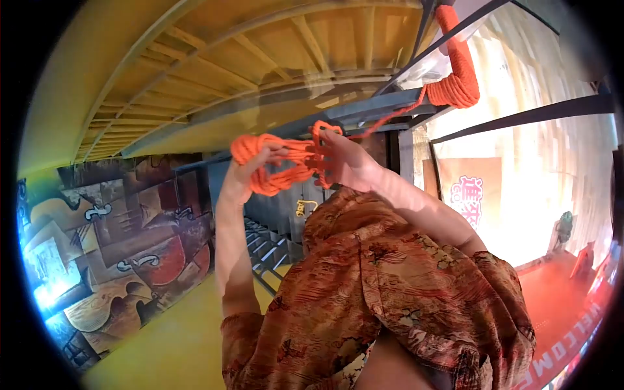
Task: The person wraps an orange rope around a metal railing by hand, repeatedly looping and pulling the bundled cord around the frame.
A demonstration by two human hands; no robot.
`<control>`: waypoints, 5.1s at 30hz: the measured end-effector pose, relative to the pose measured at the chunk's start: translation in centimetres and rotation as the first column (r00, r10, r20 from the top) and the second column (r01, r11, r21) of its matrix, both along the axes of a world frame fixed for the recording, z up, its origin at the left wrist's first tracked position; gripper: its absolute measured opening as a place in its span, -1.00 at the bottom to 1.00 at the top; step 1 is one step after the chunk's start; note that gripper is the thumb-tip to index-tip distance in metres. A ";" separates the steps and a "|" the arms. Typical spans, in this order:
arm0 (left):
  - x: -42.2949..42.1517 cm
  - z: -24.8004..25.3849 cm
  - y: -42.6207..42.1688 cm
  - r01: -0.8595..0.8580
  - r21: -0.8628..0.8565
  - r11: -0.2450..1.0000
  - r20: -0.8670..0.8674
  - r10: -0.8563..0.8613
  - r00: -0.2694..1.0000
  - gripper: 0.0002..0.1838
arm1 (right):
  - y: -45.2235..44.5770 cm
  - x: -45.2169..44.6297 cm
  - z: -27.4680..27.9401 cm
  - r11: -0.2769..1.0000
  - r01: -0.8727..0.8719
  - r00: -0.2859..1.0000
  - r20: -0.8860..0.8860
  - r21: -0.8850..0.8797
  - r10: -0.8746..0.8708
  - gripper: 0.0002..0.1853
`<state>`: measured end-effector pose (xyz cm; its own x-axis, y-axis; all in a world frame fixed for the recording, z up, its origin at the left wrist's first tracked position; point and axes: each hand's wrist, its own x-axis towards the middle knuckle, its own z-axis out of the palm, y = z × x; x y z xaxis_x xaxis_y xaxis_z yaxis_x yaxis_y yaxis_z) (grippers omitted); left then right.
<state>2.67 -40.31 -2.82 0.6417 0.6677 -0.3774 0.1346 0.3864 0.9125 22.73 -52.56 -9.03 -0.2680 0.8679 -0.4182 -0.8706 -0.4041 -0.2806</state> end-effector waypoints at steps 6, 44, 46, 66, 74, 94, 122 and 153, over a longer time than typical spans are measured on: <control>4.8 -2.0 -2.6 0.065 0.139 0.988 -0.031 -0.062 0.998 -0.76 | 2.0 -1.3 1.4 0.996 0.032 0.996 0.078 0.081 -0.039 -0.58; 0.3 11.2 -2.2 -0.092 -0.102 0.991 0.729 0.137 0.671 -0.39 | -9.7 1.1 -4.9 0.870 -0.314 0.247 0.917 0.380 -0.312 -0.68; -0.5 11.2 -1.4 -0.046 -0.130 0.990 0.767 0.130 0.629 -0.42 | -11.0 1.4 -2.2 0.876 -0.259 0.280 0.900 0.407 -0.335 -0.72; 5.8 8.4 -7.1 0.343 -0.497 0.797 0.672 0.104 0.733 -0.66 | -12.1 5.8 -0.9 0.864 -0.492 0.109 0.992 0.107 -0.061 -0.43; 7.5 16.9 -3.0 0.464 -0.094 0.881 -0.265 -0.471 0.841 -0.75 | -2.3 18.5 5.1 0.958 -0.223 -0.312 0.918 0.180 -0.245 -0.47; 27.9 2.1 10.8 0.882 0.222 0.417 -0.647 -0.614 0.453 -0.83 | 16.5 28.7 4.0 0.963 -0.050 -0.063 0.961 0.266 -0.269 -0.24; 48.3 -24.7 0.7 0.962 -0.268 -0.055 -0.258 -0.958 -0.127 -0.42 | -3.0 17.0 -18.2 0.541 0.669 -0.489 0.850 0.510 -0.197 -0.32; 49.3 -22.8 5.4 0.978 0.071 -0.195 -0.489 -0.862 -0.136 -0.56 | -24.7 2.2 1.8 -0.096 0.932 -0.316 0.654 0.349 -0.688 -0.53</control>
